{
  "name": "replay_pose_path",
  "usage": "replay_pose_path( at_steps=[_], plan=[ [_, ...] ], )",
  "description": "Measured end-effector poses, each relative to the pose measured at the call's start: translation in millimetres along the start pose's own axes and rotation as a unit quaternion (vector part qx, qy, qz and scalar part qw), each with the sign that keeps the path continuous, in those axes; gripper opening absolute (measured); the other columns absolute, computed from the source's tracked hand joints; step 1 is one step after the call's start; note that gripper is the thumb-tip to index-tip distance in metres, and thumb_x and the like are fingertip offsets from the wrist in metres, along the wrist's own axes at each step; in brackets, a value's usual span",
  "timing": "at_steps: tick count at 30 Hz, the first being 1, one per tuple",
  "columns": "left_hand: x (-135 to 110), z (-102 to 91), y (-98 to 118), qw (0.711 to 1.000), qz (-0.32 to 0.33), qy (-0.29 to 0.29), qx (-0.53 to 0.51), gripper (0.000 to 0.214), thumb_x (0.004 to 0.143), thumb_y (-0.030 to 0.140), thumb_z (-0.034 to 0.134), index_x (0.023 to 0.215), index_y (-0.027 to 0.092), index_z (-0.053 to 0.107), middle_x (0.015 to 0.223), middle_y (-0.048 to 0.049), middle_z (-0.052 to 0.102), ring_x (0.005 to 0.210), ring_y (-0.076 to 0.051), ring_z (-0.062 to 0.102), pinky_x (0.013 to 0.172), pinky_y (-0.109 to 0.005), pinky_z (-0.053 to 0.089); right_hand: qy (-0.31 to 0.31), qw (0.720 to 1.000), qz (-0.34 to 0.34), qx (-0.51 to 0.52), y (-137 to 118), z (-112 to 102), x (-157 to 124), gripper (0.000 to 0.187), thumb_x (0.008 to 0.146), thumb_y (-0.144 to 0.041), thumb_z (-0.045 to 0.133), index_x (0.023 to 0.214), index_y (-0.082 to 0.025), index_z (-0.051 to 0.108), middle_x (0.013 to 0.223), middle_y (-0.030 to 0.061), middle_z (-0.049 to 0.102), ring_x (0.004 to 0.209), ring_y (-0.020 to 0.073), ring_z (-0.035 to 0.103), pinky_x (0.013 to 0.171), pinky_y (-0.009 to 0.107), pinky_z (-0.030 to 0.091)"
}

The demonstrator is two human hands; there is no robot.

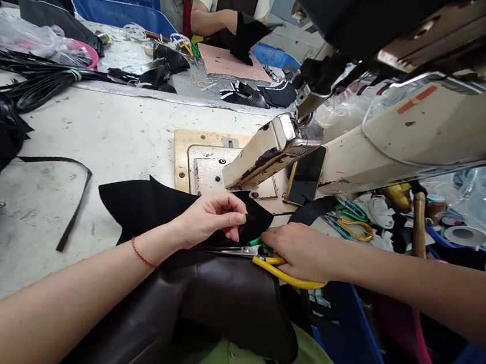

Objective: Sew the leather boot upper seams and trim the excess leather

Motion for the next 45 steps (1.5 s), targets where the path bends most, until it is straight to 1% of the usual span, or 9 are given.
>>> replay_pose_path(
  at_steps=[14,19,21,23,25,27,32,40,45],
  plan=[
    [2.2,-8.8,-1.0,0.998,0.009,0.036,0.057,0.039,0.071,0.047,0.079,0.08,0.015,0.06,0.056,0.0044,0.057,0.047,-0.007,0.055,0.049,-0.019,0.041,0.005,0.999,0.001,-0.053,-9.4,-1.5,10.7,0.024,0.074,-0.013,0.058,0.097,-0.013,0.064,0.095,0.0108,0.07,0.083,0.0292,0.069,0.064,0.033,0.045],
    [-5.4,-8.3,30.1,0.982,0.006,0.064,0.18,0.025,0.079,0.037,0.07,0.087,0.017,0.058,0.059,0.006,0.054,0.047,-0.008,0.049,0.047,-0.021,0.035,0.011,0.998,-0.006,-0.062,-14.3,-4.8,8.7,0.027,0.074,-0.015,0.061,0.101,-0.012,0.065,0.097,0.0121,0.069,0.083,0.0284,0.068,0.064,0.032,0.045],
    [-17.9,-8.5,49.6,0.944,-0.001,0.077,0.322,0.025,0.078,0.031,0.07,0.096,0.019,0.058,0.067,0.0057,0.055,0.05,-0.009,0.048,0.049,-0.023,0.034,0.013,0.998,-0.018,-0.057,-13.5,-9.7,8.6,0.026,0.074,-0.016,0.062,0.1,-0.012,0.066,0.099,0.013,0.069,0.084,0.0281,0.068,0.064,0.031,0.045],
    [-33.1,-9.2,55.8,0.858,-0.042,0.059,0.508,0.036,0.074,0.033,0.076,0.103,0.021,0.058,0.075,0.0041,0.058,0.059,-0.013,0.052,0.054,-0.025,0.036,0.011,0.998,-0.042,-0.047,-10.2,-15.2,9.3,0.023,0.074,-0.017,0.062,0.096,-0.012,0.067,0.099,0.0125,0.069,0.086,0.0275,0.068,0.066,0.031,0.044],
    [-48.6,-13.5,45.9,0.758,-0.098,0.016,0.644,0.045,0.067,0.037,0.082,0.103,0.022,0.06,0.083,0.001,0.062,0.071,-0.018,0.058,0.059,-0.027,0.038,0.007,0.997,-0.068,-0.037,-5.1,-20.6,10.1,0.022,0.073,-0.016,0.062,0.094,-0.013,0.067,0.097,0.0109,0.069,0.087,0.0258,0.067,0.067,0.029,0.043],
    [-60.8,-17.9,31.3,0.721,-0.128,-0.021,0.681,0.044,0.066,0.035,0.084,0.102,0.022,0.063,0.088,-0.0007,0.064,0.078,-0.021,0.061,0.062,-0.027,0.039,0.009,0.996,-0.077,-0.036,2.0,-26.0,11.1,0.024,0.072,-0.014,0.061,0.096,-0.014,0.066,0.096,0.0096,0.07,0.087,0.024,0.067,0.065,0.027,0.041],
    [-72.0,-19.3,19.2,0.746,-0.091,-0.046,0.658,0.004,0.084,0.026,0.067,0.082,0.023,0.066,0.081,0.0017,0.064,0.079,-0.017,0.06,0.065,-0.026,0.038,0.014,0.996,-0.065,-0.052,7.3,-31.4,11.1,0.023,0.074,-0.016,0.06,0.096,-0.014,0.066,0.094,0.0078,0.069,0.083,0.023,0.066,0.06,0.027,0.035],
    [-74.8,-27.9,33.8,0.847,-0.057,-0.058,0.526,0.009,0.087,0.022,0.058,0.079,0.019,0.061,0.085,0.0009,0.062,0.074,-0.013,0.053,0.067,-0.022,0.039,0.028,0.996,-0.044,-0.07,-4.3,-31.6,9.8,0.017,0.076,-0.02,0.059,0.092,-0.015,0.063,0.094,0.0088,0.068,0.085,0.0242,0.065,0.063,0.028,0.037],
    [-72.4,-33.6,33.5,0.875,-0.056,-0.05,0.478,0.013,0.088,0.027,0.059,0.08,0.018,0.063,0.081,0.0009,0.062,0.072,-0.012,0.052,0.065,-0.022,0.039,0.039,0.995,-0.017,-0.093,-11.9,-28.2,7.5,0.013,0.077,-0.021,0.057,0.088,-0.015,0.06,0.096,0.0102,0.067,0.085,0.0259,0.066,0.065,0.03,0.039]
  ],
)
Point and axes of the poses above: each hand's wrist, its own x-axis towards the middle knuckle, its own z-axis out of the palm, y = z × x, the point moved 9 cm from there along x, towards the middle knuckle
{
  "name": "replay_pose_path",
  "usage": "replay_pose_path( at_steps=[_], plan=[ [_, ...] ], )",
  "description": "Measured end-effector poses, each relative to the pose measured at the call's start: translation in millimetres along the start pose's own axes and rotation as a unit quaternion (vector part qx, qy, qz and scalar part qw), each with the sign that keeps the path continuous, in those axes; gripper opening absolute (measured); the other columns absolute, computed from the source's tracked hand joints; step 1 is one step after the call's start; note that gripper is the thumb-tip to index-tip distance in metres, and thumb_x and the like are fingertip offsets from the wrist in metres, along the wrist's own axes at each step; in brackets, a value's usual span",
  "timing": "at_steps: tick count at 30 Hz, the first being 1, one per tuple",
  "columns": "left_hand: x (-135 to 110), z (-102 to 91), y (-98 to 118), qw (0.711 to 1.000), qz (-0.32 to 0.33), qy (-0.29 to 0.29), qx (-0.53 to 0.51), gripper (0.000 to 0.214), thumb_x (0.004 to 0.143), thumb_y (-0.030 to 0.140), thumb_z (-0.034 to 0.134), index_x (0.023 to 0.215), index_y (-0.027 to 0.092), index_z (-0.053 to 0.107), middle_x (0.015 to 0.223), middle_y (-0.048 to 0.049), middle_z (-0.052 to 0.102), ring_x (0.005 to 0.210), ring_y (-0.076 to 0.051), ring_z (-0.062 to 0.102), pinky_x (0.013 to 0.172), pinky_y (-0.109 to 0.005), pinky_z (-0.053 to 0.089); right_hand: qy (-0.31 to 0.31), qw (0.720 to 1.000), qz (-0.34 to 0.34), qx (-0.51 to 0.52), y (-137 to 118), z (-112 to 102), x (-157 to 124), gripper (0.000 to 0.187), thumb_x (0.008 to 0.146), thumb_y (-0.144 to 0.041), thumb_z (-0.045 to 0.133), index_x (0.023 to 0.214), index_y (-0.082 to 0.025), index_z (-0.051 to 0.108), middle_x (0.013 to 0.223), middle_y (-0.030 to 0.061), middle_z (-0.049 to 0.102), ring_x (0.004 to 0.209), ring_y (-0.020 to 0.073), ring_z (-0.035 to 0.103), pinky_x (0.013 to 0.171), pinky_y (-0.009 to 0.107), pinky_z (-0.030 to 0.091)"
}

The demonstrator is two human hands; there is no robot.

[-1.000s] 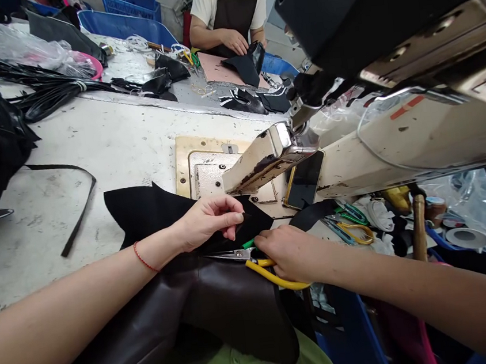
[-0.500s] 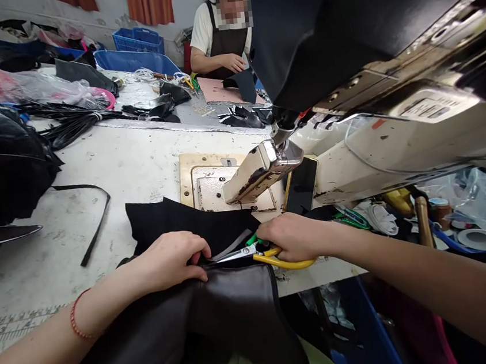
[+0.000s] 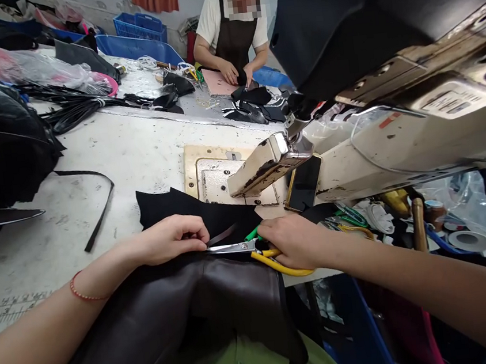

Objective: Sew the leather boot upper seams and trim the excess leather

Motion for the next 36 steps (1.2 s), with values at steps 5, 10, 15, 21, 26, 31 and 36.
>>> replay_pose_path(
  at_steps=[5,10,15,21,26,31,36],
  plan=[
    [1.1,-0.2,-3.6,0.999,0.005,0.035,-0.039,0.015,0.086,0.031,0.062,0.078,0.017,0.064,0.076,0.0017,0.062,0.069,-0.012,0.051,0.062,-0.022,0.039,0.041,0.998,0.022,-0.038,-12.3,-1.6,-1.8,0.017,0.076,-0.02,0.058,0.092,-0.015,0.058,0.094,0.0104,0.065,0.083,0.0267,0.066,0.062,0.031,0.039],
    [2.8,-0.7,-3.5,0.997,0.022,0.055,-0.051,0.015,0.084,0.03,0.066,0.075,0.017,0.066,0.076,0.0017,0.062,0.069,-0.012,0.052,0.063,-0.022,0.039,0.044,0.997,0.028,-0.06,-19.5,-4.4,-0.7,0.017,0.077,-0.018,0.057,0.093,-0.015,0.059,0.09,0.0092,0.064,0.076,0.0265,0.066,0.056,0.032,0.036],
    [3.3,-3.1,-0.3,0.996,0.031,0.073,-0.052,0.014,0.083,0.027,0.066,0.073,0.018,0.067,0.075,0.0011,0.062,0.069,-0.012,0.052,0.062,-0.022,0.04,0.041,0.997,0.025,-0.067,-21.9,-7.9,1.9,0.013,0.08,-0.017,0.054,0.092,-0.015,0.059,0.087,0.0103,0.064,0.075,0.0264,0.065,0.055,0.032,0.035],
    [4.7,-4.3,1.6,0.994,0.044,0.084,-0.052,0.015,0.082,0.028,0.068,0.072,0.018,0.069,0.074,0.0004,0.064,0.068,-0.012,0.054,0.061,-0.022,0.04,0.03,0.998,0.031,-0.042,-25.3,-10.1,9.1,0.019,0.08,-0.023,0.059,0.096,-0.014,0.059,0.092,0.0114,0.064,0.082,0.0265,0.065,0.06,0.03,0.04],
    [5.2,-10.3,5.3,0.99,0.056,0.113,-0.062,0.012,0.079,0.025,0.069,0.069,0.017,0.068,0.068,0.0013,0.063,0.06,-0.01,0.052,0.056,-0.02,0.039,0.019,0.998,0.032,-0.042,-31.0,-11.6,21.1,0.02,0.082,-0.026,0.057,0.098,-0.014,0.059,0.091,0.0128,0.064,0.079,0.0281,0.066,0.058,0.031,0.041],
    [6.2,-16.6,1.4,0.98,0.022,0.128,-0.15,0.013,0.078,0.022,0.069,0.069,0.015,0.063,0.061,0.0034,0.058,0.047,-0.007,0.053,0.046,-0.017,0.041,0.012,0.999,0.018,-0.029,-37.5,-13.5,31.6,0.024,0.084,-0.028,0.056,0.101,-0.012,0.059,0.093,0.0145,0.065,0.083,0.0272,0.066,0.063,0.03,0.044],
    [4.7,-23.1,2.5,0.966,0.036,0.15,-0.206,0.011,0.078,0.019,0.07,0.07,0.014,0.065,0.061,0.0026,0.06,0.05,-0.007,0.059,0.05,-0.014,0.046,0.042,0.999,0.002,-0.01,-43.8,-17.3,41.0,0.024,0.08,-0.023,0.053,0.101,-0.013,0.06,0.091,0.0132,0.066,0.081,0.0277,0.067,0.063,0.032,0.046]
  ],
)
Point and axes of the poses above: each hand's wrist, its own x-axis towards the middle knuckle, its own z-axis out of the palm, y = z × x, the point moved 9 cm from there along x, towards the middle knuckle
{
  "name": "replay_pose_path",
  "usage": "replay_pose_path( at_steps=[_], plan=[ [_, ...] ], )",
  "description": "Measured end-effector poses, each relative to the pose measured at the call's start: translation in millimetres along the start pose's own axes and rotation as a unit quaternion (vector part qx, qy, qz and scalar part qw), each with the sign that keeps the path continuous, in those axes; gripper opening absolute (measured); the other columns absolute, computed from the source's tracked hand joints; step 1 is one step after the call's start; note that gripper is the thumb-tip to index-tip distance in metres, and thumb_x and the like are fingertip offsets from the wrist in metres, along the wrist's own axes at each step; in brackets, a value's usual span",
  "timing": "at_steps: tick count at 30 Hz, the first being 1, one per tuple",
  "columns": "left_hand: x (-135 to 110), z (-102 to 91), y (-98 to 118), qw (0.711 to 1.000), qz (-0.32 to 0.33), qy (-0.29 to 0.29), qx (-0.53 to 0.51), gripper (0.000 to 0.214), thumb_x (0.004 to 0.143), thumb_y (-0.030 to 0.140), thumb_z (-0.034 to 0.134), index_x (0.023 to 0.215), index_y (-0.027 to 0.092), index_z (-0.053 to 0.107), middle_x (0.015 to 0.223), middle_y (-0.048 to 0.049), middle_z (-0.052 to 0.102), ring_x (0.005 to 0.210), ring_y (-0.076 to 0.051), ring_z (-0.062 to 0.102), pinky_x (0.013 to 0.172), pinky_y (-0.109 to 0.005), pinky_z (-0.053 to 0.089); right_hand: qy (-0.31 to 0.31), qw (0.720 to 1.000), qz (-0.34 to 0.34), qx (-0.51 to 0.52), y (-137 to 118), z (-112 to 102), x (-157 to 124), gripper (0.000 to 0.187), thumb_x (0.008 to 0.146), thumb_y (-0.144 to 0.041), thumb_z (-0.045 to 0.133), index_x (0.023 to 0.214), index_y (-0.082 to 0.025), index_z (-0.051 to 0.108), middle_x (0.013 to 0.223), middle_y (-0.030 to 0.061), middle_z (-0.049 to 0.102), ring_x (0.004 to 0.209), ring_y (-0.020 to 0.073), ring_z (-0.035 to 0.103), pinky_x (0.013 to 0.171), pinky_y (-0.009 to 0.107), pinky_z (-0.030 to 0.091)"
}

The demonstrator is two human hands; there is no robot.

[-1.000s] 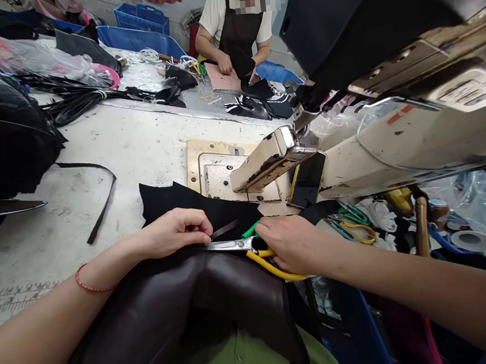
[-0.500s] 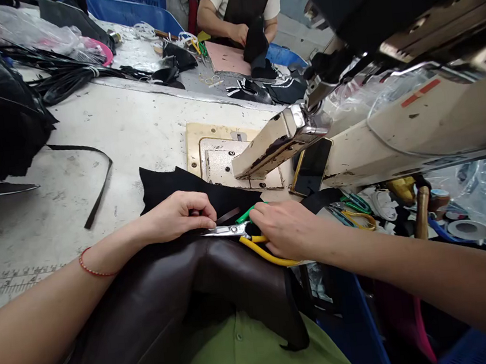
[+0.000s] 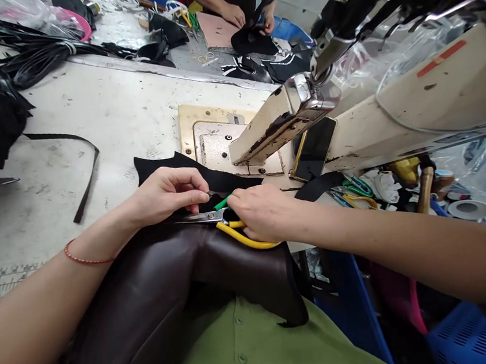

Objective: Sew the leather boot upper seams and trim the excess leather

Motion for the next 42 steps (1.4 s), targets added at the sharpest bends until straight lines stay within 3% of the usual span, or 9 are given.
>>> replay_pose_path(
  at_steps=[9,13,21,26,29,31,33,36,42],
  plan=[
    [-1.4,-12.4,4.0,0.997,0.042,0.039,-0.06,0.017,0.079,0.026,0.076,0.071,0.014,0.066,0.069,0.0005,0.064,0.06,-0.01,0.067,0.057,-0.015,0.054,0.021,1.0,0.01,-0.017,-1.3,-3.7,-7.3,0.02,0.081,-0.023,0.051,0.096,-0.013,0.06,0.088,0.0124,0.064,0.077,0.0296,0.066,0.057,0.034,0.045],
    [0.3,-8.7,5.4,0.995,0.06,0.039,-0.073,0.014,0.08,0.023,0.075,0.072,0.015,0.066,0.072,0.0007,0.063,0.061,-0.011,0.068,0.058,-0.016,0.054,-0.003,0.999,0.03,-0.01,2.2,2.1,-15.6,0.02,0.08,-0.025,0.052,0.095,-0.014,0.06,0.088,0.012,0.063,0.077,0.03,0.066,0.057,0.035,0.046],
    [-10.1,0.7,25.2,0.989,0.126,0.054,-0.049,0.008,0.082,0.011,0.069,0.076,0.016,0.068,0.084,0.0002,0.061,0.06,-0.011,0.068,0.057,-0.019,0.057,0.036,0.999,0.014,0.02,-14.9,-4.3,2.6,0.021,0.081,-0.024,0.051,0.096,-0.013,0.061,0.086,0.0117,0.063,0.074,0.0276,0.065,0.059,0.034,0.048],
    [-16.5,-28.3,43.0,0.968,0.195,0.154,-0.028,0.008,0.082,0.012,0.068,0.078,0.019,0.068,0.081,0.0007,0.062,0.061,-0.009,0.063,0.056,-0.019,0.054,0.077,0.996,0.012,0.042,-23.2,-12.6,11.2,0.021,0.079,-0.02,0.052,0.095,-0.012,0.061,0.085,0.0118,0.063,0.07,0.0257,0.064,0.056,0.033,0.047],
    [-31.8,-57.2,45.4,0.956,0.143,0.24,0.093,0.016,0.08,0.023,0.072,0.095,0.022,0.066,0.1,-0.0021,0.063,0.084,-0.015,0.064,0.074,-0.026,0.054,0.088,0.994,0.023,0.056,-23.0,-15.3,8.8,0.022,0.078,-0.02,0.053,0.096,-0.012,0.061,0.089,0.012,0.064,0.075,0.0266,0.065,0.059,0.033,0.048],
    [-57.7,-83.9,36.4,0.928,0.04,0.33,0.167,0.047,0.071,0.034,0.081,0.111,0.025,0.058,0.118,-0.0041,0.059,0.098,-0.019,0.061,0.081,-0.03,0.052,0.093,0.993,0.027,0.066,-21.5,-14.5,6.1,0.02,0.076,-0.021,0.055,0.094,-0.013,0.061,0.089,0.0108,0.063,0.078,0.0271,0.065,0.061,0.034,0.048],
    [-87.7,-96.3,9.9,0.92,-0.106,0.355,0.125,0.066,0.06,0.044,0.088,0.113,0.025,0.054,0.12,-0.0057,0.058,0.101,-0.023,0.061,0.078,-0.032,0.053,0.105,0.991,0.037,0.076,-17.9,-12.7,3.5,0.019,0.075,-0.022,0.056,0.092,-0.014,0.06,0.089,0.0095,0.063,0.079,0.0268,0.064,0.062,0.034,0.046],
    [-112.0,-61.6,-29.5,0.941,-0.249,0.223,-0.059,0.059,0.065,0.049,0.084,0.111,0.022,0.058,0.112,-0.0065,0.067,0.098,-0.023,0.065,0.078,-0.029,0.055,0.13,0.987,0.046,0.088,-13.4,-10.2,0.7,0.018,0.074,-0.022,0.056,0.091,-0.016,0.057,0.09,0.0079,0.062,0.078,0.0252,0.063,0.061,0.032,0.043],
    [-108.3,-26.1,-25.8,0.932,-0.226,0.199,-0.202,0.038,0.073,0.044,0.081,0.101,0.02,0.07,0.091,-0.0031,0.075,0.078,-0.017,0.069,0.068,-0.022,0.056,0.151,0.982,0.077,0.081,-4.7,-13.7,-7.0,0.018,0.072,-0.018,0.055,0.09,-0.017,0.054,0.094,0.0079,0.06,0.085,0.0242,0.06,0.06,0.031,0.036]
  ],
)
Point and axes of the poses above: each hand's wrist, its own x-axis towards the middle knuckle, its own z-axis out of the palm, y = z × x, the point moved 9 cm from there along x, towards the middle knuckle
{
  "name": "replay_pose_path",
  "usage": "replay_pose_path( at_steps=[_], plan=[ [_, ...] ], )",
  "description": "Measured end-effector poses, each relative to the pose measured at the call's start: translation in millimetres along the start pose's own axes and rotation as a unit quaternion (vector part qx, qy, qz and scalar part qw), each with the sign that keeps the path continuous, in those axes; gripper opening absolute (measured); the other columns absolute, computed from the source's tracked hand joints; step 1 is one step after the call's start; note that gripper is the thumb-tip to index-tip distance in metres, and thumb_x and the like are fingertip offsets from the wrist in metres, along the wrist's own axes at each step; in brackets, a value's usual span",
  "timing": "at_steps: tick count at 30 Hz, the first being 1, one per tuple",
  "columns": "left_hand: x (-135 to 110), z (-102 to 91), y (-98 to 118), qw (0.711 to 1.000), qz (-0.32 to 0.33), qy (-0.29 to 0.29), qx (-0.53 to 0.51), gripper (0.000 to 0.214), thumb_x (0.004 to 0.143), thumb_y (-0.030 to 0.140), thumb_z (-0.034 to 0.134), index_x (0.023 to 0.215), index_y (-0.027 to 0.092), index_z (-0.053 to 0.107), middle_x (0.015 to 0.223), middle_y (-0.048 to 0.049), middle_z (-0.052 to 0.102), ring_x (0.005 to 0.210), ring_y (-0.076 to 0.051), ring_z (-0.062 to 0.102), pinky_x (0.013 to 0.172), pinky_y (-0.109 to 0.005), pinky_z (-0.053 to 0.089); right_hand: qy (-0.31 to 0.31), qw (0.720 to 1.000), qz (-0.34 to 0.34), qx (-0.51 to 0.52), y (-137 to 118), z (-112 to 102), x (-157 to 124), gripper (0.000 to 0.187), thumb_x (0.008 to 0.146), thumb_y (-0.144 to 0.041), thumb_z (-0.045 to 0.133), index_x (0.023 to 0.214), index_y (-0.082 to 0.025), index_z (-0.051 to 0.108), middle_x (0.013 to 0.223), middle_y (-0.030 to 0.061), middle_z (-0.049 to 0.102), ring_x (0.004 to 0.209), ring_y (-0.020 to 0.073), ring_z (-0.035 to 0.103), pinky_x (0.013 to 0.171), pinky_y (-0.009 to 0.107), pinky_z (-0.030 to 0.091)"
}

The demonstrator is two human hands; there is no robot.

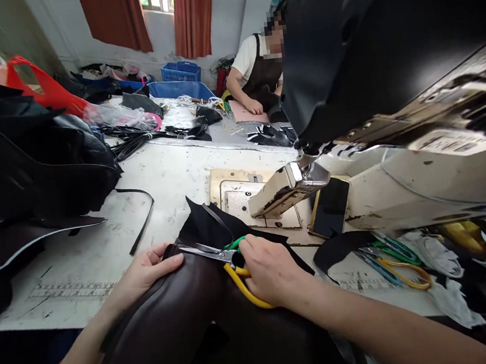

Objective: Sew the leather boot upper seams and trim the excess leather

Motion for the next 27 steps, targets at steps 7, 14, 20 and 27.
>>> replay_pose_path(
  at_steps=[7,14,20,27],
  plan=[
    [-5.1,17.7,21.1,1.0,0.019,-0.003,-0.017,0.036,0.066,0.039,0.087,0.094,0.02,0.075,0.081,-0.0019,0.076,0.067,-0.013,0.068,0.061,-0.018,0.055,-0.006,0.999,-0.048,0.003,10.8,-25.1,-2.8,0.014,0.078,-0.026,0.057,0.088,-0.018,0.053,0.093,0.0068,0.06,0.083,0.022,0.058,0.063,0.032,0.035],
    [-3.2,26.8,19.4,0.999,0.026,-0.019,-0.028,0.039,0.065,0.036,0.088,0.098,0.018,0.075,0.085,-0.0041,0.077,0.071,-0.015,0.069,0.064,-0.019,0.055,0.038,0.997,-0.059,0.011,14.9,-31.9,-6.2,0.015,0.079,-0.028,0.057,0.089,-0.018,0.053,0.094,0.0062,0.061,0.084,0.0217,0.058,0.064,0.031,0.035],
    [-6.2,27.2,17.0,0.999,0.03,-0.016,-0.023,0.039,0.071,0.037,0.083,0.105,0.02,0.074,0.092,-0.0054,0.077,0.073,-0.016,0.07,0.064,-0.02,0.056,0.073,0.997,-0.032,0.01,16.7,-27.2,-6.5,0.009,0.076,-0.018,0.056,0.085,-0.018,0.053,0.086,0.0052,0.061,0.078,0.0201,0.059,0.06,0.03,0.032],
    [-6.2,26.3,16.9,0.999,0.033,-0.026,-0.014,0.03,0.076,0.035,0.08,0.102,0.021,0.074,0.094,-0.0047,0.076,0.075,-0.017,0.07,0.069,-0.022,0.056,0.05,0.991,-0.023,0.121,24.9,-24.7,-0.7,0.01,0.076,-0.019,0.062,0.074,-0.017,0.053,0.079,0.0042,0.062,0.07,0.017,0.058,0.057,0.026,0.029]
  ],
)
Point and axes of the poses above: each hand's wrist, its own x-axis towards the middle knuckle, its own z-axis out of the palm, y = z × x, the point moved 9 cm from there along x, towards the middle knuckle
